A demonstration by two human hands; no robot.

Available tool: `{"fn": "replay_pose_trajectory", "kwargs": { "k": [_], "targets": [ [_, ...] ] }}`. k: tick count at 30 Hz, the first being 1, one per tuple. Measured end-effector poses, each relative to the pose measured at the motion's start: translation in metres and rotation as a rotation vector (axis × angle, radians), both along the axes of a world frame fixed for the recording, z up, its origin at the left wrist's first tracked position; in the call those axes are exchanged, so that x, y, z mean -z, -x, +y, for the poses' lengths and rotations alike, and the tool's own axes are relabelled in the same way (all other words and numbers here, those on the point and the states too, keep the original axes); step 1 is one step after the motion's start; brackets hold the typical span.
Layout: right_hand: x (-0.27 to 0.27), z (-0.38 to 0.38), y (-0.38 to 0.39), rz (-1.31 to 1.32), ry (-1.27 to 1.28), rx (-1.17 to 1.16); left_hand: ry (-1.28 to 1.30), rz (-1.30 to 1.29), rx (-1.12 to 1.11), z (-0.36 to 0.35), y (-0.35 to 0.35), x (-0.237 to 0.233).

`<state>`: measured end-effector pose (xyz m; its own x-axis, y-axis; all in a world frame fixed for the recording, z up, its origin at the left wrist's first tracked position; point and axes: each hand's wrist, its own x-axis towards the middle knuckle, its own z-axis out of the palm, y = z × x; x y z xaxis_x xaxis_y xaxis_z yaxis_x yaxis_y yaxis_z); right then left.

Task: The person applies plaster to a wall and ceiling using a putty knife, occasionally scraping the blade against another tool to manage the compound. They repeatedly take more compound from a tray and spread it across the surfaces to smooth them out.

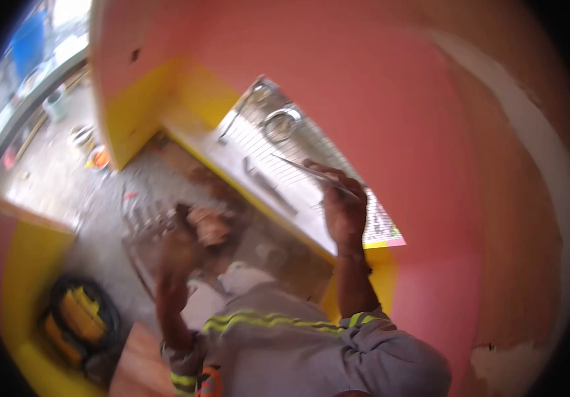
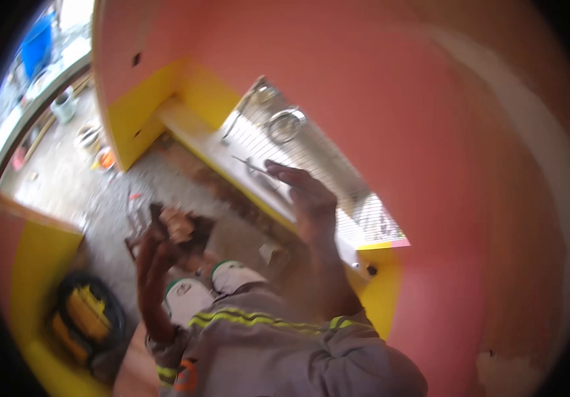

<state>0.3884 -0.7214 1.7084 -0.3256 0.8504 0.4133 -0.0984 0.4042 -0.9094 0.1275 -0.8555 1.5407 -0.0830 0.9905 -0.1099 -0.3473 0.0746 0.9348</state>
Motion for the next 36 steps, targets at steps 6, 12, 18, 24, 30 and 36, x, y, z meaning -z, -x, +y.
{"fn": "replay_pose_trajectory", "kwargs": {
  "k": [6, 12, 18, 24, 30, 36],
  "targets": [
    [0.010, -0.010, 0.029, -0.197, -0.147, -0.249, -0.184, -0.179, -0.046, 0.016, -0.012, -0.045],
    [0.027, -0.018, 0.044, -0.359, -0.235, -0.215, -0.159, -0.284, -0.094, 0.007, -0.016, -0.045],
    [0.050, -0.010, 0.041, -0.703, -0.345, -0.137, -0.188, -0.123, -0.064, -0.007, -0.014, -0.049],
    [0.209, -0.028, -0.050, -0.408, 0.715, 0.163, -0.019, -0.173, -0.266, -0.058, 0.015, -0.003],
    [0.257, -0.083, -0.092, 0.265, 1.177, 0.355, 0.229, -0.077, -0.649, -0.157, 0.077, 0.022],
    [0.255, -0.054, -0.052, 0.312, 1.242, 0.284, 0.320, 0.328, -0.710, -0.190, 0.088, 0.027]
  ]
}}
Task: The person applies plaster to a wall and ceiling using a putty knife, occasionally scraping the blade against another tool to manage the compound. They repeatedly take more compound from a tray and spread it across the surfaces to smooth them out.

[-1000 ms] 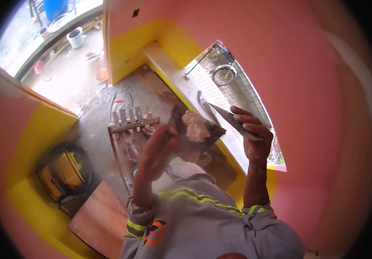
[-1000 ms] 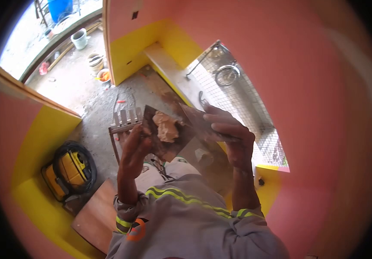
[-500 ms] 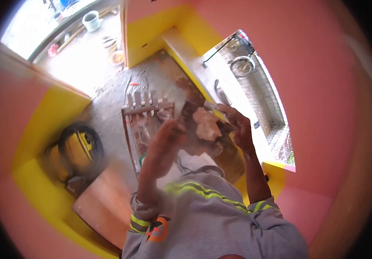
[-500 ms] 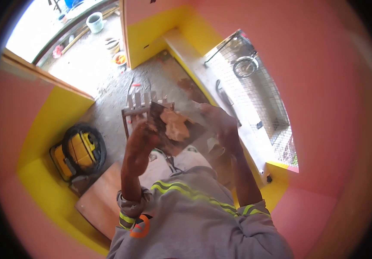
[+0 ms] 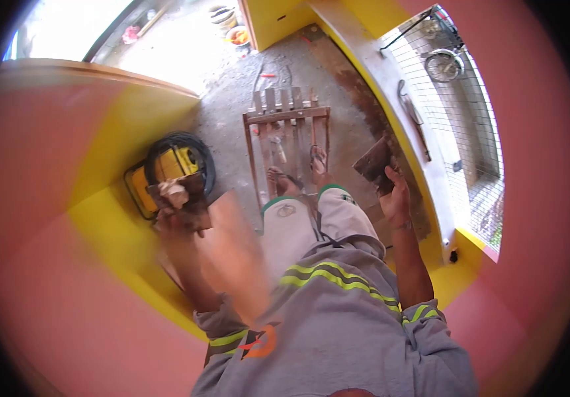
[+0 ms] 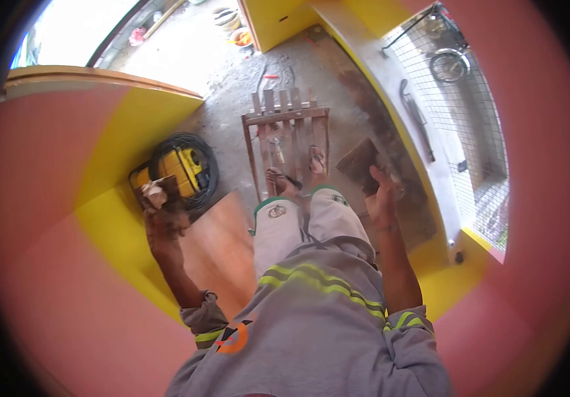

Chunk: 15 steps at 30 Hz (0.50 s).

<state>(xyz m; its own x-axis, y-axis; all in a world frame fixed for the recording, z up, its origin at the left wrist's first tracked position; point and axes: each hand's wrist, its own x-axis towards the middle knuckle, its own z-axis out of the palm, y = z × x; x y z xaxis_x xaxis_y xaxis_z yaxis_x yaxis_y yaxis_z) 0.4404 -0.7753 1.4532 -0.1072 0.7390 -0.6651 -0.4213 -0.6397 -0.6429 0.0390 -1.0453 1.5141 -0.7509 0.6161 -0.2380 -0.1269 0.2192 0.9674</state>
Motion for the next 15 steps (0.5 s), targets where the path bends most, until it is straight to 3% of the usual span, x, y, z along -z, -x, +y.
{"fn": "replay_pose_trajectory", "kwargs": {
  "k": [2, 5, 6, 8, 11, 15],
  "targets": [
    [-0.014, 0.013, 0.021, 0.051, -0.011, 0.028, 0.148, 0.313, 0.067, 0.019, -0.017, 0.004],
    [-0.078, 0.026, 0.061, -0.051, -0.170, -0.131, 0.070, -0.004, -0.205, 0.096, -0.062, -0.027],
    [-0.096, 0.030, 0.065, -0.189, -0.397, -0.288, -0.139, -0.257, 0.096, 0.115, -0.064, -0.043],
    [-0.129, 0.037, 0.061, -0.506, -0.846, -0.579, -0.107, -0.219, 0.200, 0.158, -0.083, -0.063],
    [-0.163, 0.059, 0.056, -0.523, -1.165, -0.627, -0.044, -0.213, 0.295, 0.206, -0.122, -0.075],
    [-0.171, 0.080, 0.028, -0.688, -1.179, -0.600, 0.059, -0.123, 0.509, 0.256, -0.159, -0.079]
  ]
}}
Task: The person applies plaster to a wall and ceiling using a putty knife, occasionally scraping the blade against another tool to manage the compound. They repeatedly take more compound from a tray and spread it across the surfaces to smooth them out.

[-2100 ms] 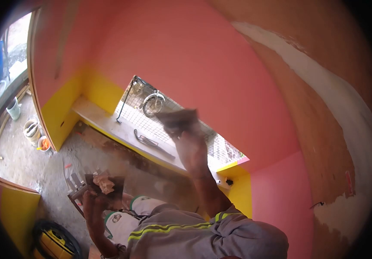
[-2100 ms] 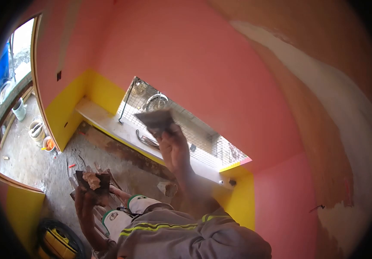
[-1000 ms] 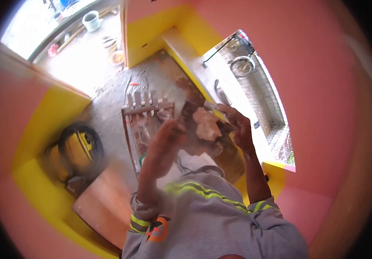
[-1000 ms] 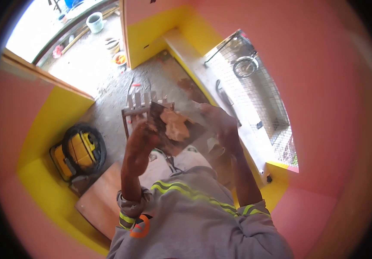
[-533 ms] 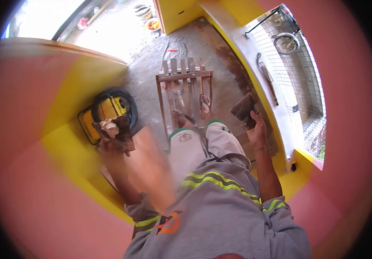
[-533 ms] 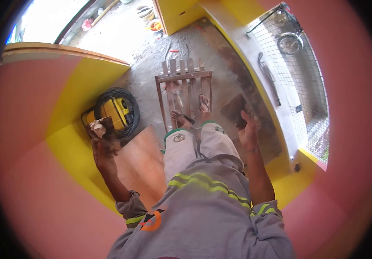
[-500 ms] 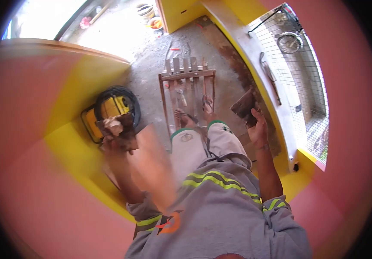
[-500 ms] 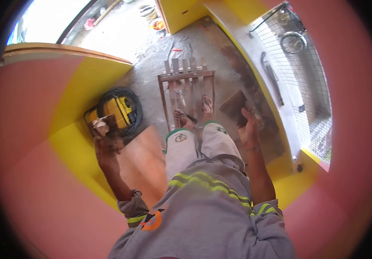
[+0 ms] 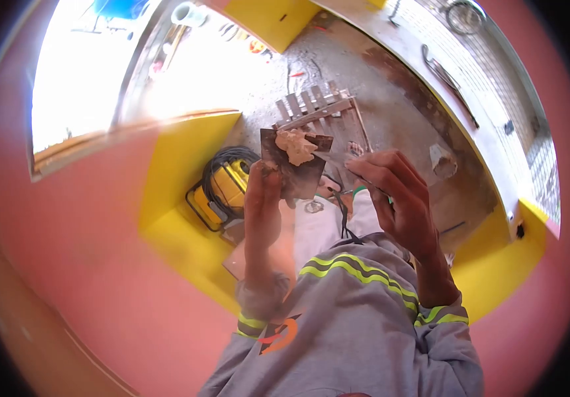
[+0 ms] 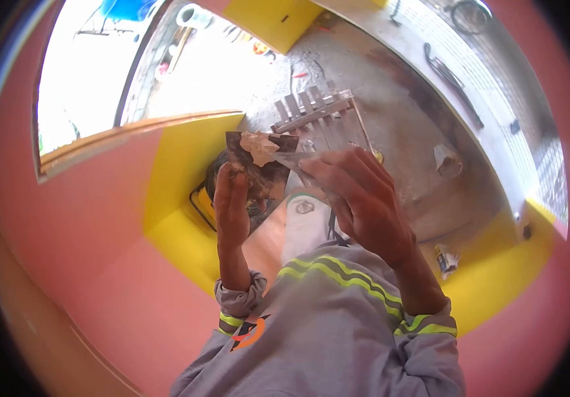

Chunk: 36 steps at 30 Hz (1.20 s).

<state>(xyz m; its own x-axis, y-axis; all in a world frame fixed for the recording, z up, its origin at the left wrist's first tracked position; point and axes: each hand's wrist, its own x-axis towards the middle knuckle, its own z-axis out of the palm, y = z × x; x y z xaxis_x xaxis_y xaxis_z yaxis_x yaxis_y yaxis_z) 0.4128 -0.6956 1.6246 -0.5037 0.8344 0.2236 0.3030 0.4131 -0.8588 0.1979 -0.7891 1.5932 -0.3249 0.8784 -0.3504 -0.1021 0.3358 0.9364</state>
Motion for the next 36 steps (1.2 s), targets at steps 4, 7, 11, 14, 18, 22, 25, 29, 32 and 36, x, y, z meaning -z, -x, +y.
{"fn": "replay_pose_trajectory", "kwargs": {
  "k": [4, 7, 11, 14, 18, 22, 25, 29, 32, 36],
  "targets": [
    [0.006, 0.014, -0.028, -0.060, 0.007, 0.084, 0.070, 0.077, 0.168, 0.023, -0.020, 0.018],
    [0.005, 0.016, -0.038, -0.106, -0.005, 0.082, 0.091, -0.040, 0.248, 0.040, -0.027, 0.013],
    [-0.002, 0.007, -0.032, -0.142, -0.033, 0.098, 0.129, -0.029, 0.321, 0.049, -0.022, 0.008],
    [-0.002, -0.002, -0.016, -0.245, -0.044, 0.064, 0.194, -0.035, 0.337, 0.052, -0.016, 0.002],
    [0.003, -0.023, 0.019, -0.397, -0.133, 0.047, 0.248, 0.178, 0.429, 0.054, -0.003, -0.010],
    [0.008, -0.032, 0.040, -0.408, -0.057, 0.009, 0.280, 0.415, 0.433, 0.057, 0.020, 0.005],
    [0.008, -0.036, 0.034, -0.223, 0.019, 0.173, 0.303, 0.272, 0.413, 0.056, 0.052, 0.025],
    [0.002, -0.039, 0.032, -0.072, 0.015, 0.398, 0.357, 0.126, 0.485, 0.059, 0.055, -0.007],
    [0.007, -0.047, 0.030, -0.129, -0.018, 0.414, 0.309, -0.014, 0.548, 0.057, 0.049, -0.016],
    [0.010, -0.056, 0.022, -0.161, -0.019, 0.365, 0.257, -0.018, 0.638, 0.054, 0.039, -0.011]
  ]
}}
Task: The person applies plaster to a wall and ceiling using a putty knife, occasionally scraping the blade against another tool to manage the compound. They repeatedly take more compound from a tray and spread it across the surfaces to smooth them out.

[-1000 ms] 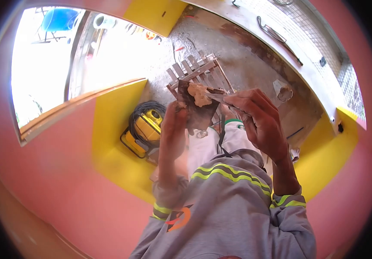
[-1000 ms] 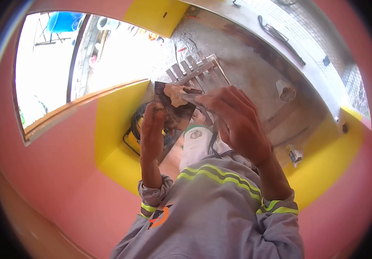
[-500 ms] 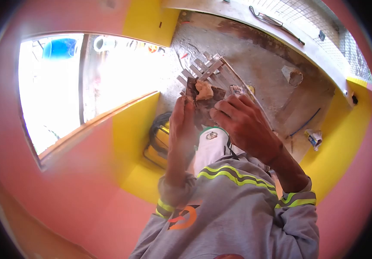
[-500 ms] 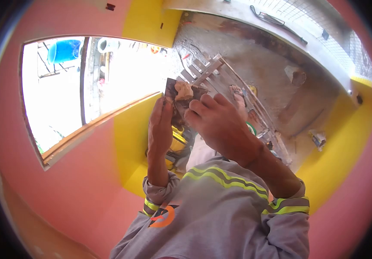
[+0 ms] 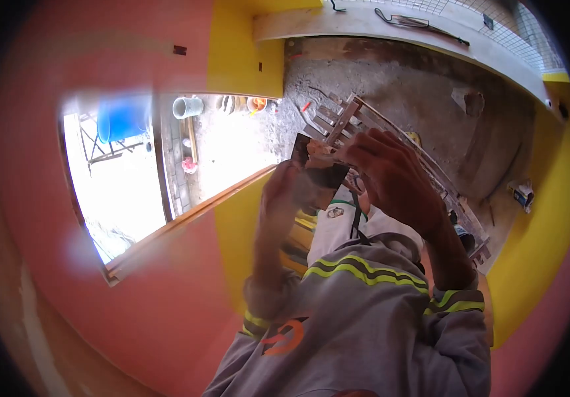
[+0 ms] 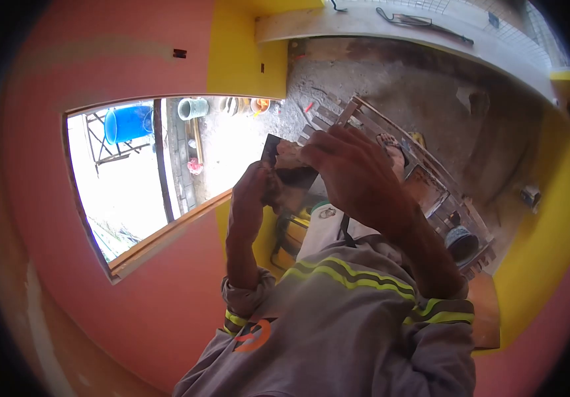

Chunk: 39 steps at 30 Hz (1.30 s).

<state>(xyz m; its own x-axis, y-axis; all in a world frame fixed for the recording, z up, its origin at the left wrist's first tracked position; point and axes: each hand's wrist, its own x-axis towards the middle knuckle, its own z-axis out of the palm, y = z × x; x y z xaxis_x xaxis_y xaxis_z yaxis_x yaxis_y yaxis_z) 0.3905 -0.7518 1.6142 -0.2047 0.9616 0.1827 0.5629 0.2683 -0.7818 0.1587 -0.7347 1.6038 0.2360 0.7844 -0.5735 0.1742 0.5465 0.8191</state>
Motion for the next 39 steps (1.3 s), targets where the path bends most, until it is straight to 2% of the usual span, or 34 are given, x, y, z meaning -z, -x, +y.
{"fn": "replay_pose_trajectory", "kwargs": {
  "k": [2, 5, 8, 9, 11, 13, 16, 18, 21, 24, 28, 29, 31, 34, 36, 38, 39],
  "targets": [
    [-0.001, -0.004, -0.002, -0.034, -0.002, -0.039, 0.035, 0.036, -0.001, 0.000, -0.016, -0.013],
    [-0.002, -0.008, 0.003, -0.081, -0.015, -0.094, -0.159, 0.207, 0.140, 0.001, -0.018, -0.007],
    [-0.002, -0.007, 0.004, -0.032, -0.055, -0.149, -0.166, 0.339, 0.097, 0.007, -0.024, -0.014],
    [-0.002, -0.005, 0.003, 0.000, -0.075, -0.165, -0.129, 0.265, 0.030, 0.009, -0.024, -0.017],
    [-0.002, 0.007, -0.015, 0.256, -0.010, -0.282, -0.065, 0.119, -0.093, 0.015, -0.019, -0.025],
    [0.014, 0.020, -0.032, 0.417, -0.060, -0.349, -0.060, 0.215, -0.100, 0.022, 0.000, -0.031],
    [0.009, 0.028, -0.052, 0.930, 0.318, 0.019, -0.136, 0.357, -0.120, 0.026, 0.038, -0.051],
    [0.028, 0.045, -0.027, 1.800, 0.139, 0.214, -0.199, 0.452, -0.119, 0.020, 0.058, -0.059],
    [0.000, 0.078, -0.013, 1.947, -0.171, 0.471, -0.319, 0.608, -0.093, 0.008, 0.078, -0.076],
    [-0.015, 0.095, 0.001, 1.249, -0.288, 0.748, -0.435, 0.808, -0.030, -0.009, 0.099, -0.086],
    [-0.092, 0.116, 0.018, 1.522, -0.497, 0.476, -0.563, 1.144, 0.067, -0.025, 0.126, -0.094],
    [-0.114, 0.119, 0.021, 1.496, -0.614, 0.453, -0.587, 1.251, 0.096, -0.027, 0.130, -0.096],
    [-0.161, 0.122, 0.019, 1.439, -0.832, 0.411, -0.654, 1.122, -0.011, -0.036, 0.126, -0.107],
    [-0.217, 0.138, 0.016, 1.188, -1.311, 0.517, -0.554, 1.188, -0.120, -0.053, 0.088, -0.145],
    [-0.257, 0.148, 0.011, 1.101, -1.546, 0.657, -0.584, 1.233, -0.155, -0.059, 0.083, -0.156],
    [-0.294, 0.156, 0.003, 1.103, -1.730, 0.798, -0.625, 1.043, -0.282, -0.080, 0.118, -0.144],
    [-0.313, 0.157, 0.005, 1.148, -1.800, 0.831, -0.639, 0.837, -0.382, -0.091, 0.146, -0.131]
  ]
}}
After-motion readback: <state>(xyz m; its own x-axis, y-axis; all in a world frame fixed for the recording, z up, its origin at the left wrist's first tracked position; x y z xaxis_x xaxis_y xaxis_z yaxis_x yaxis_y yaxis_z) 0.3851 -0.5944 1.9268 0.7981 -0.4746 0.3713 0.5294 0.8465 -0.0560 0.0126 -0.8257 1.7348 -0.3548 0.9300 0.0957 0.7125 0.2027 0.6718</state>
